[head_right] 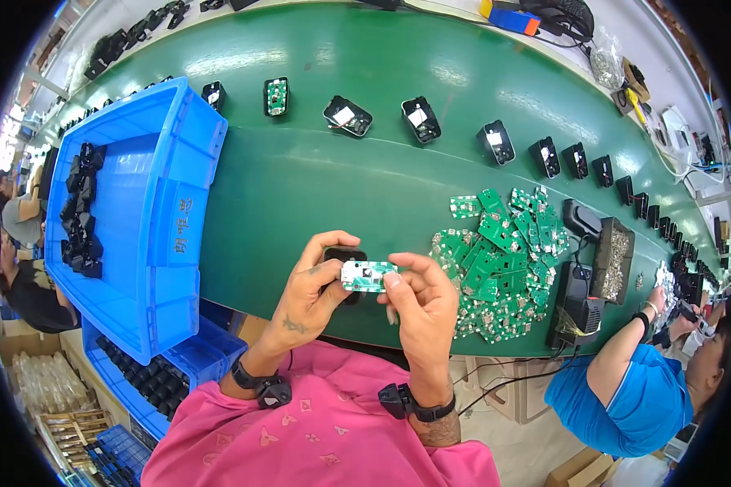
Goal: Assembling small circuit boards into black plastic enclosures on a production line.
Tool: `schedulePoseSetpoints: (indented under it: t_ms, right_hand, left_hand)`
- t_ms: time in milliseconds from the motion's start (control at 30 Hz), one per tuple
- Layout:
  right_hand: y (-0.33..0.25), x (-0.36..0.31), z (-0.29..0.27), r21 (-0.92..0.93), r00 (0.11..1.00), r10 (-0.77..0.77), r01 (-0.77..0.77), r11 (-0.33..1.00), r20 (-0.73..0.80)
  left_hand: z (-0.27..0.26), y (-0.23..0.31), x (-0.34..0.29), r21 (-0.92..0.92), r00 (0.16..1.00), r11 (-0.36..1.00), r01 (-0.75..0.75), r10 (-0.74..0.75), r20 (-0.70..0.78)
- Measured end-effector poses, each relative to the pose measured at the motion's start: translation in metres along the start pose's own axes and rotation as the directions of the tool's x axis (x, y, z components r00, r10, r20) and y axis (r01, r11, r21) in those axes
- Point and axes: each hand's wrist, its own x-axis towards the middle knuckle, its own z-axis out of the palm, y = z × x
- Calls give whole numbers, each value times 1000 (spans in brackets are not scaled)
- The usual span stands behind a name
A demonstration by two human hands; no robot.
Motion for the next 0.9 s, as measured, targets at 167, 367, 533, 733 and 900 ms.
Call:
schedulePoseSetpoints:
  t_ms: [167,367,533,733,900]
  right_hand:
    - [0,-2,1,5,999,48,-48,999,23]
    - [5,-2,-3,-183,999,-19,26,983,43]
    - [10,-2,-6,-357,988,-141,153,922,59]
    - [6,1,0,-681,932,-363,268,682,3]
    - [-3,-2,12,-555,936,-348,316,769,50]
  left_hand:
    - [2,5,0,-71,993,992,104,-99,63]
    - [4,11,1,-382,934,853,356,-342,105]
    - [-4,15,6,-491,890,744,453,-404,210]
    - [0,6,6,-487,907,769,413,-392,151]
    - [7,11,4,-402,906,816,415,-413,96]
